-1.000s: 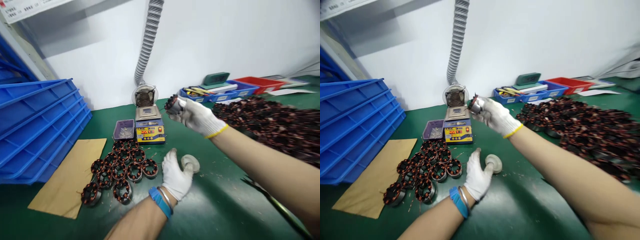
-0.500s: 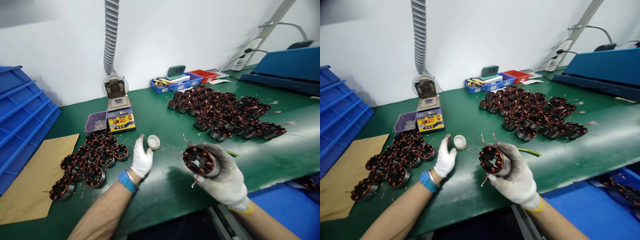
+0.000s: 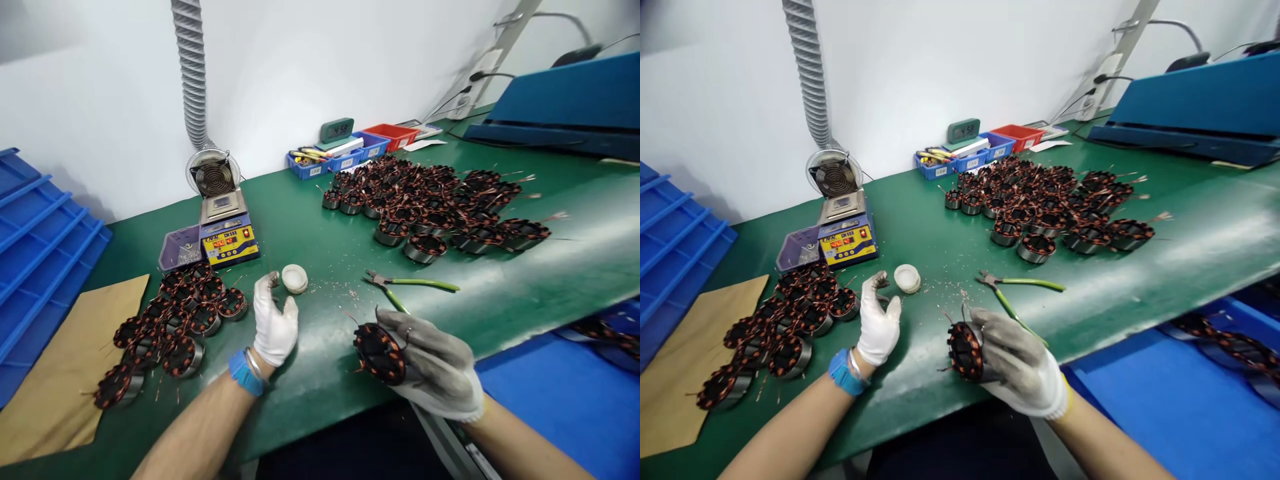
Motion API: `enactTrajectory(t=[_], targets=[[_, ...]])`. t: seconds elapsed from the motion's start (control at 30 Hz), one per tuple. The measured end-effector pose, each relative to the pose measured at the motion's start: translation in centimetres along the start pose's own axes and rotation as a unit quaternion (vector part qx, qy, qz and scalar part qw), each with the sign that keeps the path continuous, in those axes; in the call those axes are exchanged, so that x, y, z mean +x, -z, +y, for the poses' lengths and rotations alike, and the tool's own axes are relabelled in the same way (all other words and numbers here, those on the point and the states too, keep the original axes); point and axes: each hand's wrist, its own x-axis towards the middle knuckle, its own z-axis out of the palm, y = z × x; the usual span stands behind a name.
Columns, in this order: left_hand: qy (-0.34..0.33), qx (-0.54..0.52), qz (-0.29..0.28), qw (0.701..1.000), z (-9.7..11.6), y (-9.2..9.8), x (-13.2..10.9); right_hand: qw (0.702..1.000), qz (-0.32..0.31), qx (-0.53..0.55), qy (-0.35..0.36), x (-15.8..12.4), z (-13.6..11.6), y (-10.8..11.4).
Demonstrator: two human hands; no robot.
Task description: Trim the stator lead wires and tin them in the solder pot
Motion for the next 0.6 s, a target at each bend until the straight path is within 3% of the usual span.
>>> enactTrajectory(t=[0.07, 0.13, 0.2, 0.3, 0.4, 0.6], targets=[[-0.003, -0.025, 0.000, 1.000, 1.1, 0.4, -0.4, 0.999, 0.033, -0.002, -0.038, 0.1, -1.1, -0.7], [-0.001, -0.062, -0.046, 0.997, 2.4, 0.8, -1.0, 0.985, 0.086, 0.035, -0.148, 0.1, -2.4, -1.9], [0.002, -0.093, -0.121, 0.988, 3.7, 1.0, -1.9, 0.937, 0.149, 0.144, -0.281, 0.1, -3.4, -3.3], [-0.018, -0.087, -0.174, 0.981, 4.9, 0.7, -3.3, 0.829, 0.202, 0.333, -0.402, 0.3, -4.2, -5.2], [-0.057, -0.044, -0.167, 0.983, 5.2, 0.3, -4.0, 0.762, 0.214, 0.409, -0.454, 0.6, -4.4, -6.4], [-0.056, 0.007, -0.180, 0.982, 5.0, -0.2, -4.0, 0.703, 0.222, 0.453, -0.501, 0.7, -4.6, -7.6]])
